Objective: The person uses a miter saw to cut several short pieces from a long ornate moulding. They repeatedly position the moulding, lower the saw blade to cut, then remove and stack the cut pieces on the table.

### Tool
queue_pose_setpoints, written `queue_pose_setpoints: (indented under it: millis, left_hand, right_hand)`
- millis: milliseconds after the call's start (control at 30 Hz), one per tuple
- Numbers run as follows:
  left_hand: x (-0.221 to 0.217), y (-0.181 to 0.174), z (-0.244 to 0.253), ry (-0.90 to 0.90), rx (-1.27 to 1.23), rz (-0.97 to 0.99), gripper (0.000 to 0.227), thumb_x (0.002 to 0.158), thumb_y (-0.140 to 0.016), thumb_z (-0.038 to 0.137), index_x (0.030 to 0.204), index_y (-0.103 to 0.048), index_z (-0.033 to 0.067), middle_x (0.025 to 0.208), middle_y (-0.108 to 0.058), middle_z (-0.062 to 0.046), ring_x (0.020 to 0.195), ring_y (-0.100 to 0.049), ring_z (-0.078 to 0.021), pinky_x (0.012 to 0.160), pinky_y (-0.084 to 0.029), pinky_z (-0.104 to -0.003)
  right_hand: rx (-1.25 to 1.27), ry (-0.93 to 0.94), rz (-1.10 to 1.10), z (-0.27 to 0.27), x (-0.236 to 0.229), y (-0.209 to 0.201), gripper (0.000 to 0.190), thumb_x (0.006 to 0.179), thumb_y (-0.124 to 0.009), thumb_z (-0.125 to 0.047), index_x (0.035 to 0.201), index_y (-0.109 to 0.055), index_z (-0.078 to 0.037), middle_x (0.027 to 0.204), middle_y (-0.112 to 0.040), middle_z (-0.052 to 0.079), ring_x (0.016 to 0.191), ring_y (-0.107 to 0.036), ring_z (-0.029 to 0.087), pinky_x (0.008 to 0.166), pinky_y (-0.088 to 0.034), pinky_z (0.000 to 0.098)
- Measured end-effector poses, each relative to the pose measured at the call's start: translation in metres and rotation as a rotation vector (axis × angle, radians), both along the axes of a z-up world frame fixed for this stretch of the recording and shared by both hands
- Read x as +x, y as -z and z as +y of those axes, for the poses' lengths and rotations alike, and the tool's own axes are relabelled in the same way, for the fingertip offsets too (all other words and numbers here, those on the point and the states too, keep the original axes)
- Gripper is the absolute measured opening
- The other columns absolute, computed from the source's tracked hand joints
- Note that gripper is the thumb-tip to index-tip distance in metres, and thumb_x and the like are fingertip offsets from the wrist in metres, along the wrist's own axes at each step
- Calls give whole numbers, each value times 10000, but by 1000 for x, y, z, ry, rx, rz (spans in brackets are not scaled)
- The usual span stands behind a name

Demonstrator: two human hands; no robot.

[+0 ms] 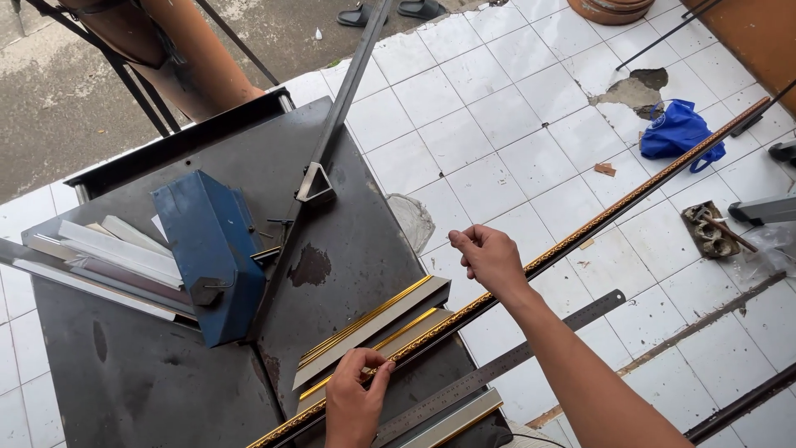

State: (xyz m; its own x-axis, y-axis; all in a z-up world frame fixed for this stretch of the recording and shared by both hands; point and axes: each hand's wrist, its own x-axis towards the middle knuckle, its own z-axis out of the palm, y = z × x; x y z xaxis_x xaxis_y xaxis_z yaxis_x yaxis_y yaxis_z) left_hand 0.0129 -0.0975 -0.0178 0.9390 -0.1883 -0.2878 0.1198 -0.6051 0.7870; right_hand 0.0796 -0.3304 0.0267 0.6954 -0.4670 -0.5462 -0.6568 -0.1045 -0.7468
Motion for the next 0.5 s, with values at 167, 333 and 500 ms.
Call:
queue_pose_setpoints:
  millis: [167, 333, 500]
  left_hand:
    - [-4, -14, 18, -108, -29, 161, 85, 810, -568, 187, 824, -645, 154, 679, -633, 20, 475, -449, -90, 439, -393, -227]
    - [-15, -11, 52, -187, 28, 219, 273, 872, -436, 342, 832, -632, 156, 536, -460, 15, 480, -353, -100, 506, -354, -261]
    - [-29, -23, 92, -264, -17, 243, 427, 898, -359, 406, 651, -555, 119, 440, -246, 17, 407, -256, -97, 431, -221, -274]
  right_hand:
    - [-47, -54, 29, 13, -24, 14, 519, 864, -396, -485, 578, -543, -78, 448, -394, 16, 396, -371, 118, 470, -331, 253]
    - [-64, -178, 3, 49, -51, 16, 534, 873, -330, -474, 592, -584, -98, 434, -199, -24, 431, -256, 108, 735, -442, 256]
    - [-107, -401, 69, 96, -76, 12, 473, 868, -346, -453, 655, -626, -138, 632, -583, -20, 620, -508, 112, 603, -358, 270]
